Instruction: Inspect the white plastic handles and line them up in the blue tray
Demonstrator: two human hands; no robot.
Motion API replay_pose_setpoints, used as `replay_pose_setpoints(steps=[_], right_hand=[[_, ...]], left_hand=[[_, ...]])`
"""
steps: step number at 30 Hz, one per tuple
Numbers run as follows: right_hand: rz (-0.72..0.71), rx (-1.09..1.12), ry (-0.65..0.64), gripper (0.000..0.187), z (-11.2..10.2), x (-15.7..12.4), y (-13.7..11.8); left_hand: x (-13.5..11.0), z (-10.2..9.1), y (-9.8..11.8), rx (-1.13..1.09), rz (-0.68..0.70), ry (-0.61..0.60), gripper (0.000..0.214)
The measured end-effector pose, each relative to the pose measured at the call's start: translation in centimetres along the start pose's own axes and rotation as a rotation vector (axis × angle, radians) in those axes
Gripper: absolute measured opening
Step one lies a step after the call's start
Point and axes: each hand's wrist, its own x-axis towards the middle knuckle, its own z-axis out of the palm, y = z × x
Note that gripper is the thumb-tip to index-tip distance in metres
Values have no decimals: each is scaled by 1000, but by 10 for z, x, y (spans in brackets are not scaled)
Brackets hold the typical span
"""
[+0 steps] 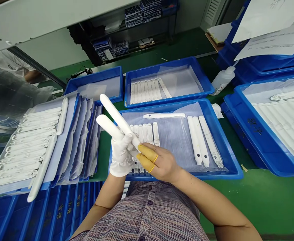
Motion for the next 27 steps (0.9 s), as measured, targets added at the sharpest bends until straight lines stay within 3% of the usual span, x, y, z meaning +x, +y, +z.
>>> replay_pose_setpoints(steps=[5,7,11,14,27], right_hand=[[-133,-59,-42,17,-5,5,6],[-103,-29,-53,22,-5,5,5],[61,53,-34,54,-2,-2,3],[91,80,-34,70,1,-8,4],[42,86,-64,68,0,-5,12]], left_hand=[[-5,-4,0,43,-34,6,26],[-7,-6,0,60,-43,-3,27],[-9,-5,1,71,-10,41,24],[-11,-3,2,88,8,87,21],[-11,-1,0,56,26,40,28]])
